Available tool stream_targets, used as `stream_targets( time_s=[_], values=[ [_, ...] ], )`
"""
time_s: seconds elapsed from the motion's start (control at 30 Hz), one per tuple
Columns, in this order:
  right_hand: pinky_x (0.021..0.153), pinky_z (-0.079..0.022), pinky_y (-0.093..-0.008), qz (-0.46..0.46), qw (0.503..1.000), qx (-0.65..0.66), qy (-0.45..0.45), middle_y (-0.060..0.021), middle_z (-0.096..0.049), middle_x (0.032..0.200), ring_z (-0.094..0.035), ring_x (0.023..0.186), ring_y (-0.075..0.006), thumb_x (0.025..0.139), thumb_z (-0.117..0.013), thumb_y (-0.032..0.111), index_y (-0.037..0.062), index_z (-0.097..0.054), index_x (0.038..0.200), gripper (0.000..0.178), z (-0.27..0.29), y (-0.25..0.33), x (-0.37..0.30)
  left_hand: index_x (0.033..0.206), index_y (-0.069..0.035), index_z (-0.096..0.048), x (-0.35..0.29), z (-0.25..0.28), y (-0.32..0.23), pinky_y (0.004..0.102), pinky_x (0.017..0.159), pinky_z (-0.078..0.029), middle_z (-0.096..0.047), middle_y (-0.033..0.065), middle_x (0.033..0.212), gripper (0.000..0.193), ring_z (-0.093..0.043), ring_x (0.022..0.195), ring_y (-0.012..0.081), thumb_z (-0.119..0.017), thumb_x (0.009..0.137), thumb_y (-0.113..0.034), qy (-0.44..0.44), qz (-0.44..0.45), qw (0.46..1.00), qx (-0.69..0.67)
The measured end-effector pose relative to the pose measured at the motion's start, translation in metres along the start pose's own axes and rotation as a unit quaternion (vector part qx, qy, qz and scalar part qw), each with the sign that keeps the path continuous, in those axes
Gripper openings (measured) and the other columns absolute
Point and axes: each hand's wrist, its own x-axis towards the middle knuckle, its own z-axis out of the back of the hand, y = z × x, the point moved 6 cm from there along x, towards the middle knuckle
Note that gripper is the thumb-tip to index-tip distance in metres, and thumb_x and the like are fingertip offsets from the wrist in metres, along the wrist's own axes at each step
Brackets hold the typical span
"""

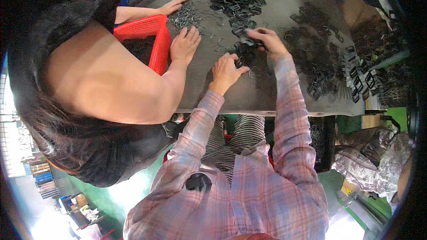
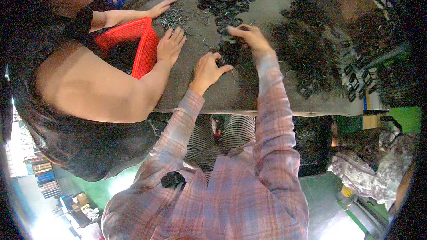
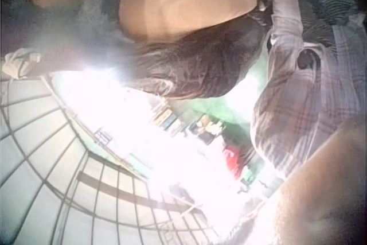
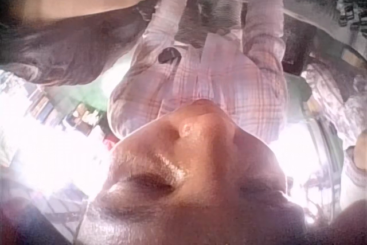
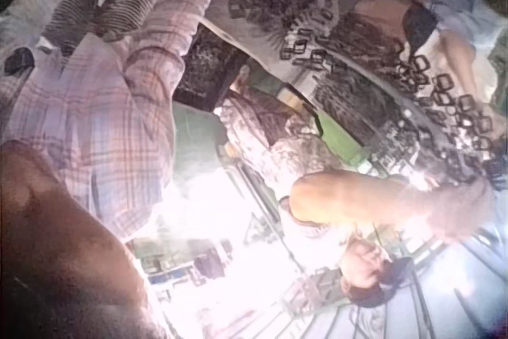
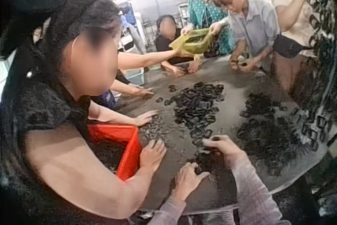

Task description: The person sorts small metal hardware pieces on a table, separating buckles from hooks and placing them into piles. They handle the parts by hand, occasionally moving them into a red basket or a container below the table.

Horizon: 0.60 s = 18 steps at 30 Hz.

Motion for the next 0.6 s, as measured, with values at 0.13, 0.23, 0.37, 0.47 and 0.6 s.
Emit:
stream_targets(
  time_s=[0.13,0.23,0.37,0.47,0.6],
  values=[
    [0.069,-0.05,-0.0266,0.074,0.944,0.322,0.009,-0.008,-0.06,0.118,-0.059,0.103,-0.0176,0.09,-0.055,0.021,0.0089,-0.054,0.118,0.03,0.048,-0.016,-0.02,0.089,-0.004,-0.057,0.017,-0.011,0.022,0.03,0.06,-0.049,-0.067,0.0109,0.091,0.024,-0.065,0.076,0.0205,-0.071,0.079,-0.022,0.079,0.102,0.933,-0.336],
    [0.074,-0.053,-0.031,0.086,0.925,0.37,-0.035,-0.0088,-0.059,0.12,-0.06,0.103,-0.0204,0.091,-0.055,0.018,0.0107,-0.051,0.122,0.033,0.065,-0.016,-0.035,0.103,-0.009,-0.049,0.024,-0.007,0.029,0.0262,0.058,-0.051,-0.067,0.0106,0.1,0.015,-0.066,0.084,0.0188,-0.056,0.089,-0.009,0.058,0.144,0.799,-0.58],
    [0.075,-0.053,-0.0362,0.089,0.936,0.335,-0.055,-0.0067,-0.061,0.112,-0.06,0.095,-0.0191,0.088,-0.06,0.019,0.0129,-0.053,0.121,0.034,0.072,-0.015,-0.036,0.109,-0.007,-0.051,0.037,0.008,0.01,0.0278,0.061,-0.051,-0.062,0.0119,0.111,0.022,-0.064,0.093,0.0188,-0.054,0.088,-0.008,0.02,0.149,0.698,-0.701],
    [0.07,-0.052,-0.0317,0.034,0.97,0.229,-0.076,-0.0042,-0.061,0.107,-0.059,0.087,-0.0142,0.087,-0.063,0.021,0.0121,-0.057,0.118,0.033,0.068,-0.015,-0.024,0.105,-0.007,-0.058,0.052,0.0,0.023,0.0289,0.063,-0.051,-0.063,0.0102,0.11,0.02,-0.062,0.095,0.019,-0.055,0.085,-0.01,0.041,0.177,0.757,-0.627],
    [0.064,-0.045,-0.025,0.065,0.986,0.046,-0.147,0.0001,-0.064,0.093,-0.058,0.076,-0.0105,0.079,-0.072,0.024,0.0116,-0.067,0.098,0.024,0.066,-0.022,0.003,0.094,-0.007,-0.066,0.077,-0.007,0.017,0.0363,0.069,-0.05,-0.066,0.0114,0.096,0.03,-0.063,0.091,0.0247,-0.073,0.07,-0.025,0.047,0.112,0.962,-0.243]
  ],
)
